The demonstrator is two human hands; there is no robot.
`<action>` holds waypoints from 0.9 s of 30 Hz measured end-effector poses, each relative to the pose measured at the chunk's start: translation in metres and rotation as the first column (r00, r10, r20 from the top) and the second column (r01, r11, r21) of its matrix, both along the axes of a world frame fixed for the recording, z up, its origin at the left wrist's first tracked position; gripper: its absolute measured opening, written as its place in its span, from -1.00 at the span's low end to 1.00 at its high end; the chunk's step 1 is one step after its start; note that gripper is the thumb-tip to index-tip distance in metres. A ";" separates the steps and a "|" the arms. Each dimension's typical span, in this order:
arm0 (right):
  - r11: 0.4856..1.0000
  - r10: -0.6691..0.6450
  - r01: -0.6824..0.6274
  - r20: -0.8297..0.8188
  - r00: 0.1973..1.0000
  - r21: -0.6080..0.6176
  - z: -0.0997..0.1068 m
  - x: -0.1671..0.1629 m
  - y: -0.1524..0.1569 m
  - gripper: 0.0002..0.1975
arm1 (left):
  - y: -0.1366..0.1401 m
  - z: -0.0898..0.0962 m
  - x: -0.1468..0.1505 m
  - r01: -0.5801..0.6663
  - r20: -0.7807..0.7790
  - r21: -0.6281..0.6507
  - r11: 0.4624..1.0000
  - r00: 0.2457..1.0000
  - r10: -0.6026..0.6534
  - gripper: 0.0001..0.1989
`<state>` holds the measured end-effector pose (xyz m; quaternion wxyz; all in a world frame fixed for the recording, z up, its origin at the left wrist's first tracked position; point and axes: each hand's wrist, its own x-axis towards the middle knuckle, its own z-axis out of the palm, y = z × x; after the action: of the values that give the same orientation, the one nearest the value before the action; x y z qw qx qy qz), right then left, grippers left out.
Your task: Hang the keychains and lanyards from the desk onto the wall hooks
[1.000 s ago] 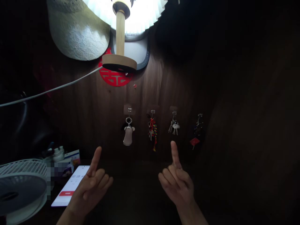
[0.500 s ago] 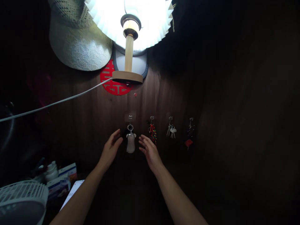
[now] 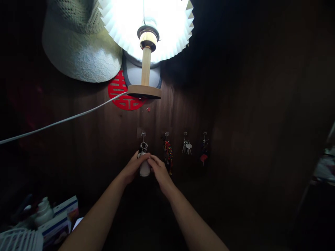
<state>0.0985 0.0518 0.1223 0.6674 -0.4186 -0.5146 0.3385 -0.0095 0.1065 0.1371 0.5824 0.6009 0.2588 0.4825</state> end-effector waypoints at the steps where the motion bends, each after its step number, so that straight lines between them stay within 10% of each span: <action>1: 1.000 -0.010 0.008 0.096 0.995 0.020 0.003 0.004 -0.004 -0.70 | 0.000 0.000 -0.001 0.042 0.024 -0.019 0.999 0.999 -0.041 -0.64; 6: 0.976 -0.217 0.188 0.559 0.800 0.108 0.034 0.025 -0.015 -0.75 | 0.001 0.000 -0.002 0.169 0.125 -0.125 0.978 0.980 -0.154 -0.76; 9: 0.908 -0.402 0.335 0.746 0.531 0.251 0.059 0.030 -0.012 -0.61 | -0.001 0.003 0.000 0.207 0.164 -0.190 0.960 0.970 -0.177 -0.81; 16: 0.886 -0.422 0.193 0.906 -0.043 0.422 0.090 0.033 0.012 -0.46 | -0.015 0.019 -0.002 0.195 0.187 -0.310 0.931 0.972 -0.141 -0.87; 27: 0.921 -0.382 0.064 0.923 -0.047 0.385 0.096 0.056 0.024 -0.55 | -0.035 0.059 0.010 0.048 0.138 -0.376 0.925 0.990 0.005 -0.85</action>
<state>0.1547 0.0755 0.2179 0.1944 -0.5328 -0.7903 -0.2319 0.0001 0.0711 0.1957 0.7089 0.4456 0.3000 0.4571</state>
